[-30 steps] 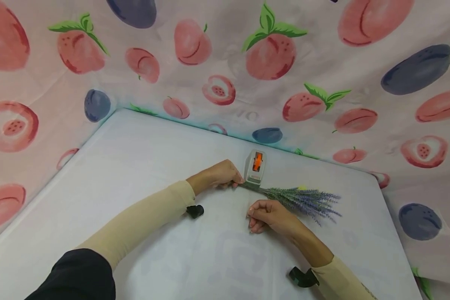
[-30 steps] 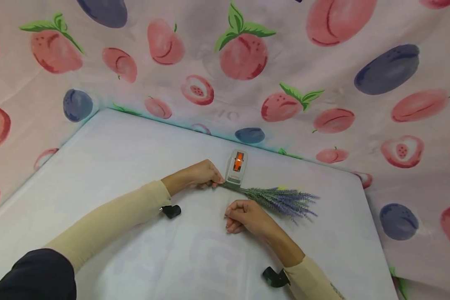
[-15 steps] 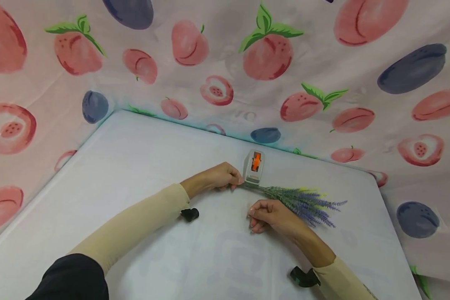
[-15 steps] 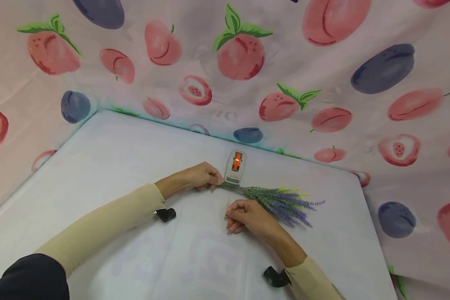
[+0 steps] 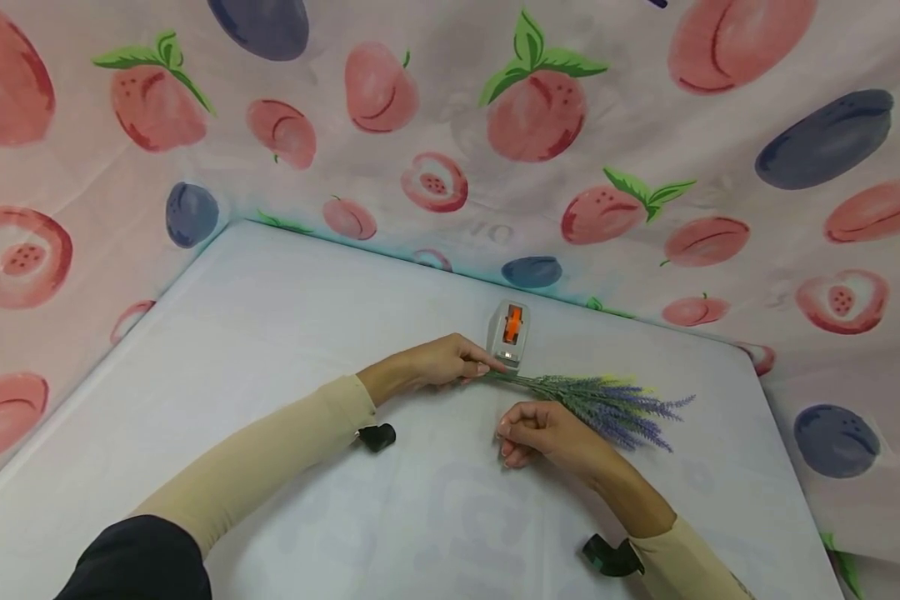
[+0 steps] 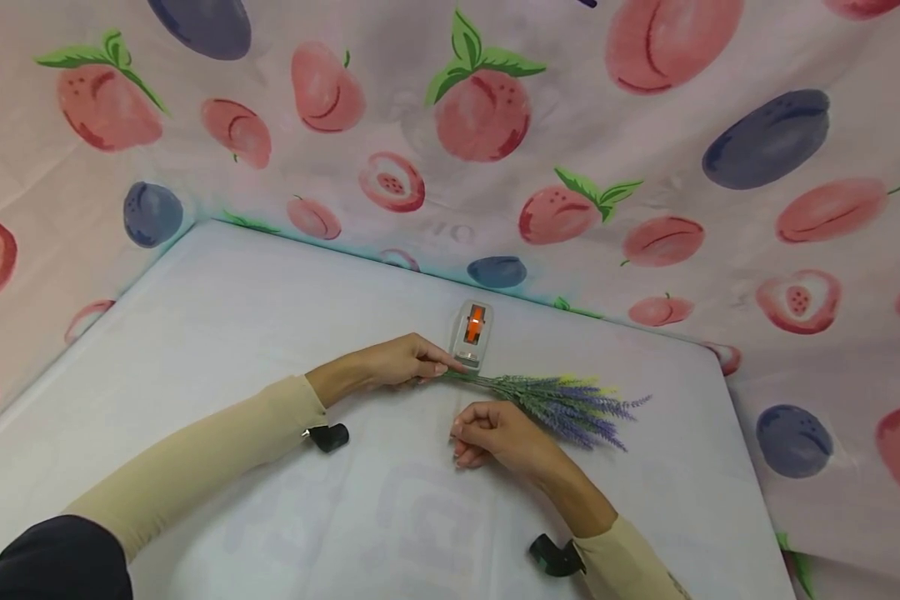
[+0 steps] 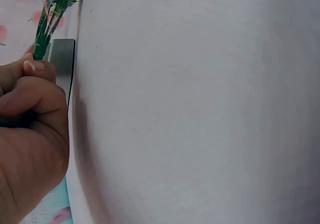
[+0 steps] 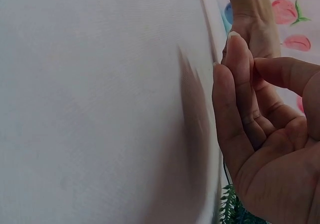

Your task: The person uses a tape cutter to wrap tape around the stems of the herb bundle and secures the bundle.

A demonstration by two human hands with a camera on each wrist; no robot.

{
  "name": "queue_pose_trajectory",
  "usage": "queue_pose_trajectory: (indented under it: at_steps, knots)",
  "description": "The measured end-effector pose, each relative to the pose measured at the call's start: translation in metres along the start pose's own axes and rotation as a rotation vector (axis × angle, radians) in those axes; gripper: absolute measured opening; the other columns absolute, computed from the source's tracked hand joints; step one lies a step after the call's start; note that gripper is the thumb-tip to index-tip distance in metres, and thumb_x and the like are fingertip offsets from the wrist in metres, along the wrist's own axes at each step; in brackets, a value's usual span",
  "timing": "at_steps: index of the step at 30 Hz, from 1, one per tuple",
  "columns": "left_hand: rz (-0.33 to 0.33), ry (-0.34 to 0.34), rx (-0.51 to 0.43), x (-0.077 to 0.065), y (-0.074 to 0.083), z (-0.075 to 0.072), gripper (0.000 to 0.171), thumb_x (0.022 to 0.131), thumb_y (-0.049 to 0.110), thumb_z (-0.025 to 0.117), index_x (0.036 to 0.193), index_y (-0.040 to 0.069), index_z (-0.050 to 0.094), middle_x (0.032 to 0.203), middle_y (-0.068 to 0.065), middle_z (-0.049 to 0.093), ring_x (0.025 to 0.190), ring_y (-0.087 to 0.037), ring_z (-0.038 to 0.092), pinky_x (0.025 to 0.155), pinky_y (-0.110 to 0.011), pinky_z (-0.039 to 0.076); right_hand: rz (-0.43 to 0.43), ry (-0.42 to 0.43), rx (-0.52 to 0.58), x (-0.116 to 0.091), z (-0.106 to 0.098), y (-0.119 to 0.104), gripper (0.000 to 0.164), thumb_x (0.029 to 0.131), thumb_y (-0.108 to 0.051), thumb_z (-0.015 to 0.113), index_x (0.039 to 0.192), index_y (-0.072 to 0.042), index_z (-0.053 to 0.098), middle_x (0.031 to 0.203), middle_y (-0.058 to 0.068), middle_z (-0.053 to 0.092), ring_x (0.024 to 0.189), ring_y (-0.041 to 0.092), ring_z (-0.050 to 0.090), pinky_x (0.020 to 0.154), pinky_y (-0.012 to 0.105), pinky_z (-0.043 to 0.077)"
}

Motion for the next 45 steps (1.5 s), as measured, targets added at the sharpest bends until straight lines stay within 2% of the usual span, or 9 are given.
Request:
queue_pose_trajectory:
  at_steps: [18,20,23,25,30,35,38,42,45]
  knots:
    - [0.044,-0.042,0.036,-0.005,0.007,0.004,0.032,0.107,0.016,0.053,0.129,0.027,0.072,0.061,0.005,0.036,0.042,-0.011,0.025,0.043,-0.024,0.029,-0.029,-0.003,-0.007,-0.004,-0.003,-0.004,0.036,0.102,-0.02,0.063,0.116,0.013,0.061,0.092,0.009,0.071,0.084,0.019,0.074,0.081,0.039,0.061]
    - [0.058,-0.038,0.034,-0.006,0.008,0.005,0.031,0.107,0.017,0.053,0.129,0.027,0.072,0.07,0.004,0.053,0.042,-0.011,0.026,0.043,-0.024,0.03,-0.041,0.002,-0.011,-0.006,-0.004,-0.006,0.037,0.102,-0.021,0.063,0.116,0.014,0.061,0.092,0.009,0.071,0.085,0.02,0.074,0.081,0.04,0.061]
    - [0.071,-0.033,0.028,-0.007,0.01,0.007,0.031,0.107,0.017,0.053,0.129,0.027,0.072,0.107,0.001,0.07,0.041,-0.011,0.027,0.043,-0.024,0.03,-0.058,0.006,-0.014,-0.008,-0.005,-0.008,0.038,0.102,-0.021,0.064,0.116,0.015,0.06,0.092,0.009,0.07,0.084,0.02,0.074,0.082,0.042,0.061]
    - [0.078,-0.032,0.023,-0.008,0.011,0.007,0.032,0.107,0.016,0.053,0.129,0.028,0.072,0.123,-0.002,0.068,0.041,-0.011,0.027,0.043,-0.024,0.03,-0.073,0.004,-0.017,-0.01,-0.005,-0.01,0.039,0.102,-0.02,0.064,0.115,0.016,0.06,0.091,0.009,0.07,0.084,0.02,0.074,0.082,0.043,0.06]
    - [0.092,-0.014,0.032,-0.011,0.016,0.008,0.031,0.107,0.017,0.053,0.128,0.029,0.073,0.118,-0.001,0.067,0.041,-0.012,0.027,0.043,-0.025,0.03,-0.109,0.01,-0.034,-0.014,-0.006,-0.016,0.039,0.102,-0.02,0.064,0.114,0.016,0.059,0.092,0.01,0.069,0.084,0.022,0.074,0.082,0.047,0.06]
    - [0.13,0.017,0.041,-0.015,0.023,0.006,0.032,0.108,0.018,0.051,0.128,0.031,0.072,0.136,0.003,0.064,0.041,-0.013,0.027,0.044,-0.026,0.03,-0.142,0.041,-0.056,-0.019,-0.01,-0.025,0.04,0.102,-0.023,0.064,0.113,0.015,0.06,0.093,0.014,0.069,0.084,0.025,0.073,0.084,0.051,0.058]
    - [0.155,0.038,0.035,-0.018,0.026,0.004,0.033,0.108,0.018,0.051,0.13,0.031,0.071,0.116,-0.009,0.069,0.042,-0.013,0.025,0.044,-0.026,0.028,-0.183,0.056,-0.067,-0.022,-0.013,-0.033,0.037,0.102,-0.021,0.063,0.112,0.015,0.06,0.094,0.02,0.068,0.084,0.026,0.072,0.084,0.052,0.058]
    - [0.182,0.083,-0.006,-0.024,0.031,0.001,0.034,0.108,0.017,0.051,0.132,0.033,0.069,0.094,-0.002,0.063,0.044,-0.015,0.024,0.045,-0.027,0.027,-0.253,0.074,-0.089,-0.026,-0.016,-0.043,0.03,0.103,-0.016,0.062,0.11,0.013,0.062,0.098,0.029,0.065,0.084,0.024,0.072,0.082,0.049,0.059]
    - [0.208,0.126,-0.058,-0.028,0.036,-0.001,0.034,0.108,0.017,0.052,0.133,0.033,0.069,0.077,0.008,0.055,0.045,-0.016,0.024,0.046,-0.027,0.027,-0.287,0.096,-0.112,-0.028,-0.019,-0.051,0.024,0.103,-0.014,0.062,0.11,0.009,0.065,0.102,0.024,0.067,0.084,0.022,0.072,0.082,0.044,0.06]
Point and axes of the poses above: each hand's wrist, its own x-axis towards the middle knuckle, its own z-axis out of the palm, y = z × x, the point moved 7 cm from there along x, towards the middle knuckle
